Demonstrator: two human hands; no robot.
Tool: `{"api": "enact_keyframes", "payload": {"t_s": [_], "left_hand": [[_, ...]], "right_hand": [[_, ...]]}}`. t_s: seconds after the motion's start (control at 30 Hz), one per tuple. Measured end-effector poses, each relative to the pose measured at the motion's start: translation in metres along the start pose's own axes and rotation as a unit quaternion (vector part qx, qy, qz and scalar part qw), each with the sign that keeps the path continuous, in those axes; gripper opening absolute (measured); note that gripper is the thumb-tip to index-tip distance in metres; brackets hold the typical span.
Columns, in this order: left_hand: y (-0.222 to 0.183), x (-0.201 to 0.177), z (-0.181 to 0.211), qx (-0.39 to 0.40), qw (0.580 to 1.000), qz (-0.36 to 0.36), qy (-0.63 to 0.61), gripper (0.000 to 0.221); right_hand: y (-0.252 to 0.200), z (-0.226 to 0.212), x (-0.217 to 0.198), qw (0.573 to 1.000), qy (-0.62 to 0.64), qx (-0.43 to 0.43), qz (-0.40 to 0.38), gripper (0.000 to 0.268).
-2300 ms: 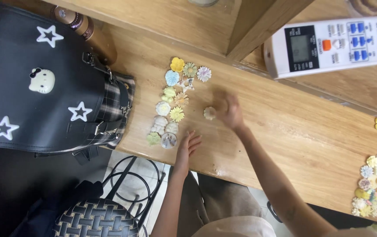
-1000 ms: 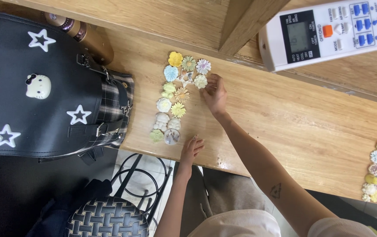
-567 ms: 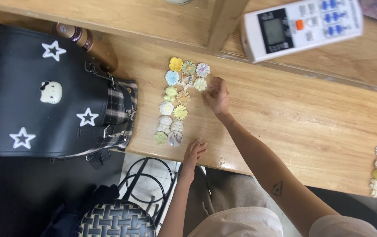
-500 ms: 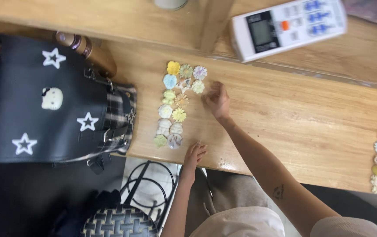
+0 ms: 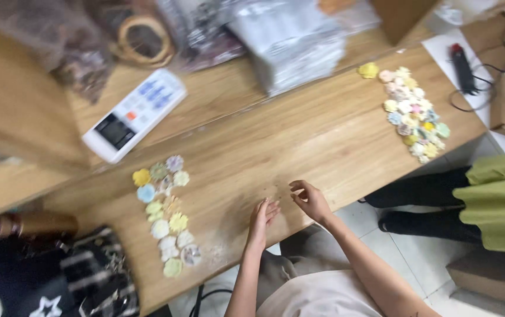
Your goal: The recorder is sorting and arranging flower-shaped wax decorations on a wooden workbench.
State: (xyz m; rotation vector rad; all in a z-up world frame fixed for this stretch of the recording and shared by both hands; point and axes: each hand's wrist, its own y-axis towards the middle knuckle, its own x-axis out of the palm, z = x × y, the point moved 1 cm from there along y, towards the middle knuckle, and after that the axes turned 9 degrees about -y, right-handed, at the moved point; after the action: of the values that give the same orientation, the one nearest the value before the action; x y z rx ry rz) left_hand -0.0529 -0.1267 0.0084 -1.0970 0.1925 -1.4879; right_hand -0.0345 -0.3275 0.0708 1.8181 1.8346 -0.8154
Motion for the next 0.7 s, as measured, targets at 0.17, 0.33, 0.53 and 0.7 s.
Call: {"api": "enact_keyframes", "payload": {"t_s": [0.17,0.33,0.53,0.7], "left_hand": [[-0.001,0.05,0.012,-0.005,0.998,-0.017,0.067,0.054],[0.025,0.055,-0.029,-0.006,0.998,0.006,0.061,0.056],[0.077,0.128,-0.079,-0.036,0.996,0.055,0.067,0.06],[0.105,0.23,-0.111,-0.048,0.994,0.067,0.076,0.057]], "right_hand": [[-0.004,0.053,-0.077,0.993,0.018,0.091,0.068,0.034],[0.008,0.099,-0.151,0.988,-0.081,0.102,0.087,0.037],[0.052,0.182,-0.24,0.958,-0.221,0.107,0.146,0.047],[0.114,0.222,-0.303,0.935,-0.29,0.025,0.204,0.055]]}}
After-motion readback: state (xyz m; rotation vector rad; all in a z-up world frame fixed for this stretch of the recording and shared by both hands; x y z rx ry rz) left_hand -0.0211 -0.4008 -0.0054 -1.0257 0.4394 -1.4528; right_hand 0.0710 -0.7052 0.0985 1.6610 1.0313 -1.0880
